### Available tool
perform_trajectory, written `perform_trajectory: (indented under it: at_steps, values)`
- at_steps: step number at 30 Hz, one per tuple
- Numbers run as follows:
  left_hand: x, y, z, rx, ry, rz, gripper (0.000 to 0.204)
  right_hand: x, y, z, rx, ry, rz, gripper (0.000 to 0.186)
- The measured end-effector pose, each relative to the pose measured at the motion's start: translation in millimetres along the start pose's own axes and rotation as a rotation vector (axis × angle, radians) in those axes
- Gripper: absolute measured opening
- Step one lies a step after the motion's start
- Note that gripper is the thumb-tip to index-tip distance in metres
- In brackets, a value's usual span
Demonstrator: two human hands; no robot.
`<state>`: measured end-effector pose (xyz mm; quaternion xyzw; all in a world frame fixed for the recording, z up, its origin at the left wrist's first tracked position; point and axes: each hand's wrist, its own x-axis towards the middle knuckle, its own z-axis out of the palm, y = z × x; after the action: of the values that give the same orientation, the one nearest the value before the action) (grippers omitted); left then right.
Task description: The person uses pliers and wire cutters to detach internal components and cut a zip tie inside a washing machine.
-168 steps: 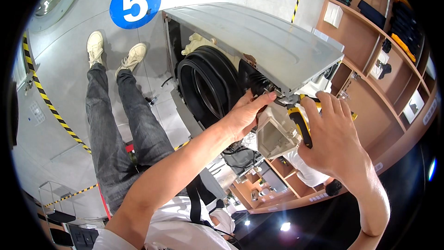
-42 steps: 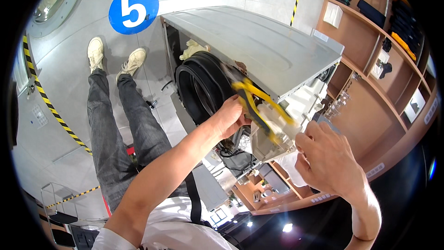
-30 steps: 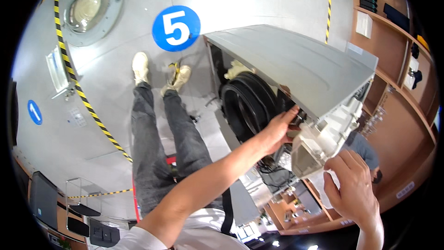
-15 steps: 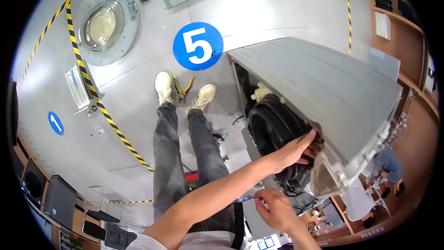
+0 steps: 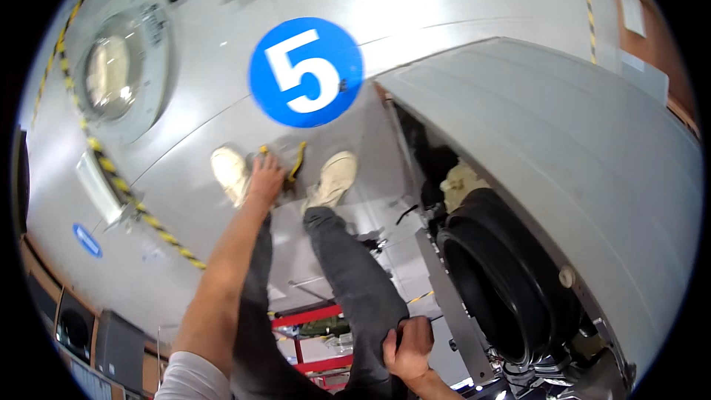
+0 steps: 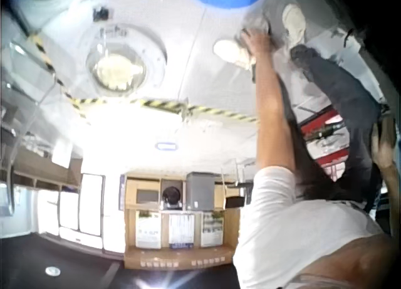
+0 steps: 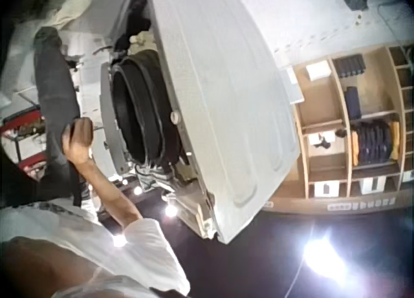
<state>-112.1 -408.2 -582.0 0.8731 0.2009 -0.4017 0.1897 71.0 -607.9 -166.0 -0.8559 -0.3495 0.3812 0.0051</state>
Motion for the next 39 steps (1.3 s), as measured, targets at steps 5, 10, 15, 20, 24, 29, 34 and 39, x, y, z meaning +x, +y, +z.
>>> perform_trajectory:
  at_steps: [5,10,15,20,24,29,34,39]
  values:
    - [23,-19,59,0.213,-0.003,0.195,0.04,5,15,5,0.08,0.057,0.067,0.021]
    - [23,-12,37,0.265,-0.014,0.281,0.029,4,15,9,0.02,0.072,0.047,0.021]
    - [-48,-5,-71,-0.198,-0.123,0.01,0.025,-4,-6,17,-0.075,0.118,0.024,0.02]
    - [-200,-17,-225,-0.676,0.117,-0.097,0.038,-6,-54,-3,-0.15,-0.028,0.105,0.028]
    - [-342,-28,-341,-1.04,0.167,0.118,0.039,-28,-119,-70,0.235,-0.169,0.11,0.054]
    - [-479,-4,-469,-1.689,-0.3,0.248,0.028,-96,-187,-178,0.799,0.011,-0.188,0.059]
    - [-519,60,-571,-1.877,-0.311,0.266,0.03,-128,-209,-251,1.472,0.025,-0.233,0.044]
    - [-507,139,-640,-1.766,-0.23,0.178,0.035,-134,-191,-306,1.876,0.171,-0.175,0.048]
